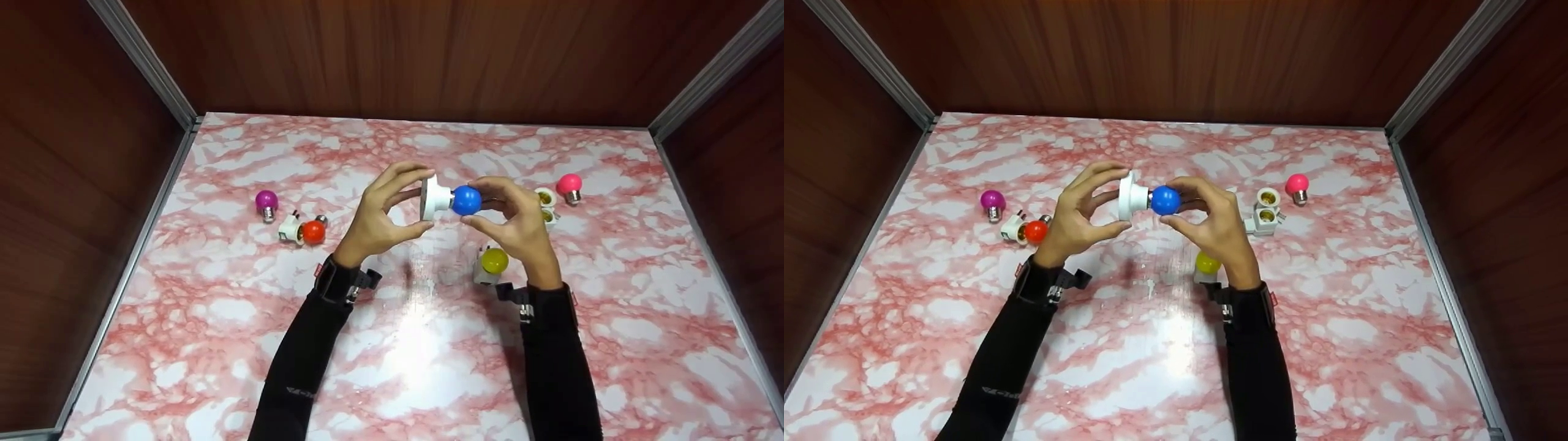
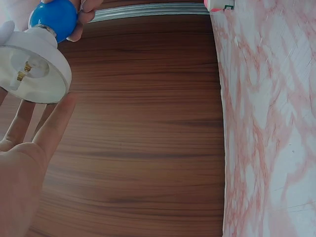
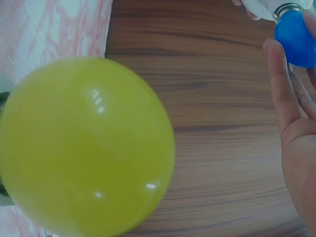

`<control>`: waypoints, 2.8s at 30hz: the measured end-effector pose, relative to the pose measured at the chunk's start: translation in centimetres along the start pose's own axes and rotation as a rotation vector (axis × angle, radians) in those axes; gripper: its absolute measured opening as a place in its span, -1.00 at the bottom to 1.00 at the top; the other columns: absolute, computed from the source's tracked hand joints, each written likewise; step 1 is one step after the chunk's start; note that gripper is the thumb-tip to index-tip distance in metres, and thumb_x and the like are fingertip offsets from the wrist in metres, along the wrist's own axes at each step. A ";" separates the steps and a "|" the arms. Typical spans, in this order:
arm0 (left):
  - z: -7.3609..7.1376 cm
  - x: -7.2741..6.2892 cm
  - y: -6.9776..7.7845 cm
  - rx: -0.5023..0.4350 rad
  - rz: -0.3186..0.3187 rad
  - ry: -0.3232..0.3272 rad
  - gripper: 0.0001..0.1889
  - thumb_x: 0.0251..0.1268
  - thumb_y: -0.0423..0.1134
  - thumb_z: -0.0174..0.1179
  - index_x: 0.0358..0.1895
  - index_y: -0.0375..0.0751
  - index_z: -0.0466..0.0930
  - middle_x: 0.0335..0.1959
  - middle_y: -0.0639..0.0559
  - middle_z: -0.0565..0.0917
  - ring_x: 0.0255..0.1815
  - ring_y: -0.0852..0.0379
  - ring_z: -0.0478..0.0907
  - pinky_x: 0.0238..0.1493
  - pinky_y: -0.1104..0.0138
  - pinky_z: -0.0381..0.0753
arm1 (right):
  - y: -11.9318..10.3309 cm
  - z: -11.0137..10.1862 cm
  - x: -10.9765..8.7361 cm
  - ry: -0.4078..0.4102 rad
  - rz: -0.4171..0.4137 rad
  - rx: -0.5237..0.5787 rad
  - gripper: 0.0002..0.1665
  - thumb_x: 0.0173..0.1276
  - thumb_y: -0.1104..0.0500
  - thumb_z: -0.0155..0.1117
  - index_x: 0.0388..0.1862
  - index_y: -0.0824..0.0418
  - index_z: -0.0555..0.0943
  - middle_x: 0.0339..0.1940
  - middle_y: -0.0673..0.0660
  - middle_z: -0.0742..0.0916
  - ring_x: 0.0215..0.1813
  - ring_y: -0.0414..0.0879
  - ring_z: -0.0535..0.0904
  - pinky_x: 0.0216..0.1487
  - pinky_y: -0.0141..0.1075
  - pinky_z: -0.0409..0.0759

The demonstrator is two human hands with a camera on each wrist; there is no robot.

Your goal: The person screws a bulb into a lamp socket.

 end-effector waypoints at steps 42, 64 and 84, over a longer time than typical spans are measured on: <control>0.2 0.1 0.2 -0.026 -0.035 0.014 -0.27 0.15 -0.42 0.55 0.43 -0.43 0.49 0.36 -0.35 0.51 0.32 -0.19 0.61 0.28 0.11 0.82 | -0.1 -0.2 -0.2 0.026 -0.052 0.012 -0.35 0.05 0.59 0.59 0.17 0.55 0.60 0.16 -0.18 0.77 0.10 -0.24 0.77 0.17 -0.44 0.78; 0.2 0.0 0.3 -0.061 -0.054 0.006 -0.25 0.14 -0.45 0.57 0.44 -0.45 0.49 0.39 -0.38 0.48 0.34 0.07 0.59 0.31 0.09 0.80 | -0.2 -0.5 -0.2 0.097 -0.078 -0.105 -0.33 -0.06 0.55 0.68 0.13 0.39 0.74 0.00 -0.26 0.83 -0.09 -0.33 0.75 0.03 -0.46 0.73; 0.2 -0.1 -0.1 0.039 -0.093 -0.020 -0.26 0.12 -0.35 0.62 0.39 -0.41 0.51 0.29 -0.31 0.61 0.28 -0.11 0.72 0.36 0.19 0.77 | -0.3 -1.7 -0.4 -0.010 -0.017 0.069 -0.61 0.39 0.54 0.31 0.19 0.56 0.67 0.13 -0.10 0.85 0.03 -0.26 0.77 0.17 -0.44 0.75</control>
Point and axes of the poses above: each hand's wrist, its own x-axis towards the middle knuckle, its own z-axis out of the palm, y = z × x, the point moved 3 cm from there along x, towards the middle knuckle
